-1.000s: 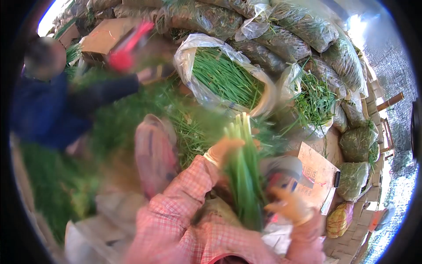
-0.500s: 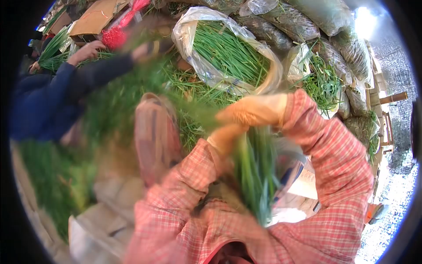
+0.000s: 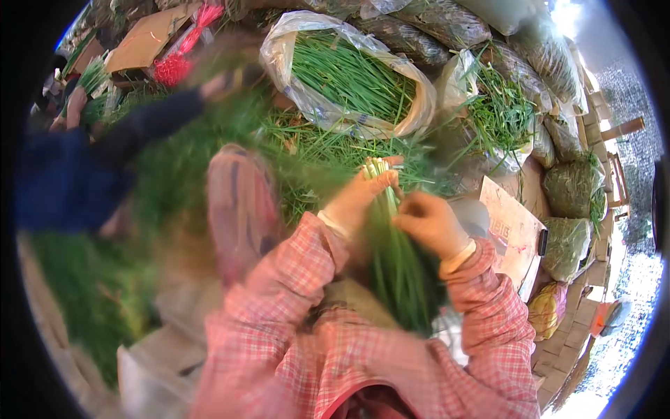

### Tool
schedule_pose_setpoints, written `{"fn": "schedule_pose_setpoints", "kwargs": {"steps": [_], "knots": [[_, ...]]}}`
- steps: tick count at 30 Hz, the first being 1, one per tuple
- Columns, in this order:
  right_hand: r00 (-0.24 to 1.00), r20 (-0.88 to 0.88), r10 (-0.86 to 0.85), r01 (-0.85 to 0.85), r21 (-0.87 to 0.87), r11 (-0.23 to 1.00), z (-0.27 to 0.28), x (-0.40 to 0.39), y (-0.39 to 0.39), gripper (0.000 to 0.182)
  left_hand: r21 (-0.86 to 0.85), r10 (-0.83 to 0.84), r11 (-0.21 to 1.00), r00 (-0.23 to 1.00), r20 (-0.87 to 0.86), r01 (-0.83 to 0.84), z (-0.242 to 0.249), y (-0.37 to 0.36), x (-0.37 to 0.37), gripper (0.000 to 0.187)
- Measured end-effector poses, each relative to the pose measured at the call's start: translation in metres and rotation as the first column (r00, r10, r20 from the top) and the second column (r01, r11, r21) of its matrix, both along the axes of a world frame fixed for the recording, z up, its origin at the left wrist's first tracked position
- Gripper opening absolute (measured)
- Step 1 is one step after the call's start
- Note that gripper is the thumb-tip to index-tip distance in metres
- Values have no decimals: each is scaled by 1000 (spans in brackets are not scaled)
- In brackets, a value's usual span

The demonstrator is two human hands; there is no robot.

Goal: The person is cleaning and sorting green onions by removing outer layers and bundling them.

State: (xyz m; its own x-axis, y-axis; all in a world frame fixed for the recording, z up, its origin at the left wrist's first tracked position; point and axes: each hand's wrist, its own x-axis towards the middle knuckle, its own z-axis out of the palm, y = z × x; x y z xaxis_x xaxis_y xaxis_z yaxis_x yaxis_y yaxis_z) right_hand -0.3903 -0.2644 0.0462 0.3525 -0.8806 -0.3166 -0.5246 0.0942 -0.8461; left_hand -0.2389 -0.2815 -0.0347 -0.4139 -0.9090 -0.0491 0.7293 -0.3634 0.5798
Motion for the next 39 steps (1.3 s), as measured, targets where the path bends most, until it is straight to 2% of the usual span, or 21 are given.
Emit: {"fn": "schedule_pose_setpoints", "kwargs": {"steps": [1,4,7,10,13,16,19,22,28,31,34,35,39], "knots": [[994,78,-74,58,187,981,5,-3,1,17,-16,-35,999,999,-14,34,1,2,2,49],[979,164,-123,73,282,957,13,-11,0,13,-61,-67,996,998,-6,67,13,2,4,50],[989,129,-66,19,334,942,18,-21,-1,12,-122,-109,986,993,43,113,14,-2,5,48],[976,215,-31,-48,351,935,12,-32,-1,12,-107,-148,983,988,39,152,23,2,8,45],[974,228,-4,-61,279,958,-2,-41,-6,12,-79,-136,987,990,45,139,27,3,7,45],[980,194,-51,-6,283,959,1,-38,-8,11,-69,-90,993,993,74,95,27,0,5,45],[994,94,62,-66,31,997,-6,-36,-14,10,-65,-83,994,996,28,84,28,2,11,44],[999,17,45,-45,6,999,4,-22,-11,8,-57,-62,996,997,36,64,26,0,10,43],[992,-124,9,-40,-246,968,8,-3,-1,8,-76,-25,997,998,63,30,-2,-6,6,39],[979,-151,-137,147,58,987,14,-4,0,9,-132,3,991,998,60,5,-7,-7,6,40],[985,-34,-170,168,-49,985,-5,-17,-7,8,-120,1,993,1000,5,0,-6,-6,9,42],[978,53,-201,202,-25,979,-7,-20,-10,7,-103,-7,995,1000,-25,4,-6,-5,9,42],[957,61,-282,286,-60,956,7,-46,-43,7,-6,-71,997,992,-105,71,-5,-2,14,42]]}}
